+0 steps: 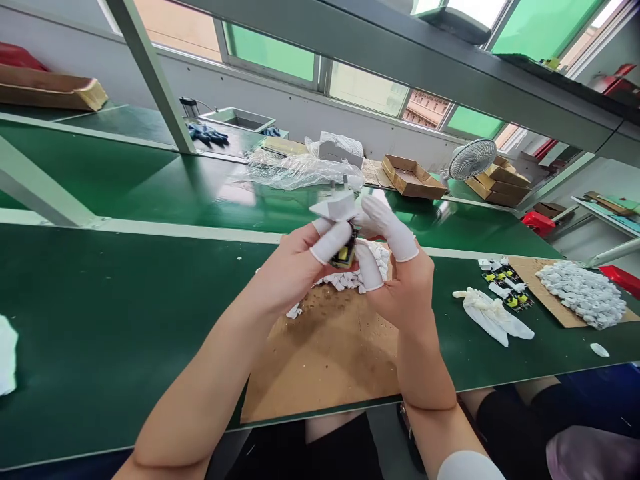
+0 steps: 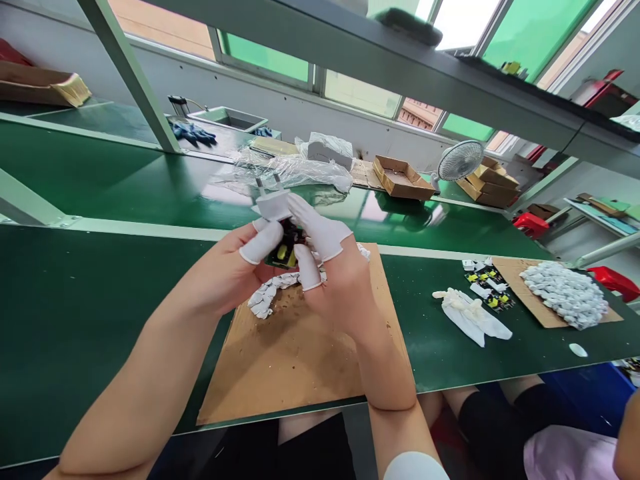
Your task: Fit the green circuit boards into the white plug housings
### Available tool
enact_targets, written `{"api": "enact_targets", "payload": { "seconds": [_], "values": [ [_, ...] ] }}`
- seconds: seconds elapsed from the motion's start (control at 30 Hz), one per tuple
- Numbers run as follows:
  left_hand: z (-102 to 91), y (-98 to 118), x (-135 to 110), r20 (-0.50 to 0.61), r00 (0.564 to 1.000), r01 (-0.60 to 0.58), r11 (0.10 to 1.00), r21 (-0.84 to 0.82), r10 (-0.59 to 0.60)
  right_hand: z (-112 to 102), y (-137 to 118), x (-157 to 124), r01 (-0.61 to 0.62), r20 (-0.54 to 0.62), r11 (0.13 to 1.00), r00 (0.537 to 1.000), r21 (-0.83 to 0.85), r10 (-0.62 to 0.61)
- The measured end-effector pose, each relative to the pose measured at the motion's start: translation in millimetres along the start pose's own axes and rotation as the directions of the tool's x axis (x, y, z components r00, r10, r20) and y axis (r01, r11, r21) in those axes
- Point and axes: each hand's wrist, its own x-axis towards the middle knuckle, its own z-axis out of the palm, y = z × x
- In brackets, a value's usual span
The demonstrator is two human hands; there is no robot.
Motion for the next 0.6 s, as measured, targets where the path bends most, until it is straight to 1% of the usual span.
{"api": "enact_targets", "payload": {
  "seconds": [0.07, 0.1, 0.17, 0.2, 0.23, 0.27, 0.3, 0.33, 0.37, 0.4, 0.43, 0.53, 0.6],
  "values": [
    [0.3, 1, 0, 0.016, 1.000, 0.014, 0.999, -0.041, -0.013, -2, 4, -1, -0.037, 0.006, 0.998, 0.999, 0.045, 0.037],
    [0.0, 1, 1, -0.001, 1.000, 0.015, 0.997, -0.071, -0.015, -3, 9, 0, -0.058, -0.002, 0.995, 0.998, 0.076, 0.058],
    [-2.3, 2, 5, -0.084, 0.996, -0.006, 0.990, -0.138, -0.006, -6, 26, 2, -0.094, -0.051, 0.988, 0.994, 0.120, 0.100],
    [-4.6, 3, 8, -0.142, 0.990, -0.033, 0.985, -0.170, 0.009, -6, 37, 3, -0.125, -0.058, 0.987, 0.990, 0.099, 0.132],
    [-7.6, 4, 12, -0.202, 0.979, -0.068, 0.978, -0.200, 0.026, -5, 48, 4, -0.170, -0.024, 0.985, 0.985, 0.027, 0.170],
    [-11.0, 5, 15, -0.259, 0.965, -0.107, 0.968, -0.227, 0.046, -2, 59, 4, -0.220, 0.068, 0.970, 0.971, -0.105, 0.227],
    [-14.7, 7, 19, -0.310, 0.949, -0.144, 0.957, -0.253, 0.061, 1, 69, 3, -0.244, 0.190, 0.930, 0.934, -0.276, 0.302],
    [-18.3, 8, 21, -0.349, 0.935, -0.167, 0.947, -0.274, 0.064, 5, 76, 0, -0.228, 0.304, 0.871, 0.874, -0.435, 0.380],
    [-21.5, 9, 23, -0.375, 0.925, -0.171, 0.943, -0.286, 0.054, 10, 81, -3, -0.197, 0.370, 0.822, 0.819, -0.535, 0.437],
    [-24.2, 10, 25, -0.391, 0.920, -0.165, 0.944, -0.286, 0.042, 16, 83, -7, -0.162, 0.411, 0.782, 0.777, -0.602, 0.477],
    [-26.0, 11, 25, -0.399, 0.916, -0.153, 0.950, -0.273, 0.033, 22, 84, -13, -0.136, 0.428, 0.757, 0.756, -0.639, 0.496],
    [-27.5, 11, 23, -0.391, 0.919, -0.136, 0.970, -0.200, 0.049, 40, 80, -30, -0.090, 0.414, 0.691, 0.742, -0.718, 0.527],
    [-26.6, 11, 21, -0.349, 0.933, -0.161, 0.967, -0.196, 0.084, 49, 79, -40, -0.074, 0.395, 0.651, 0.741, -0.755, 0.543]
  ]
}}
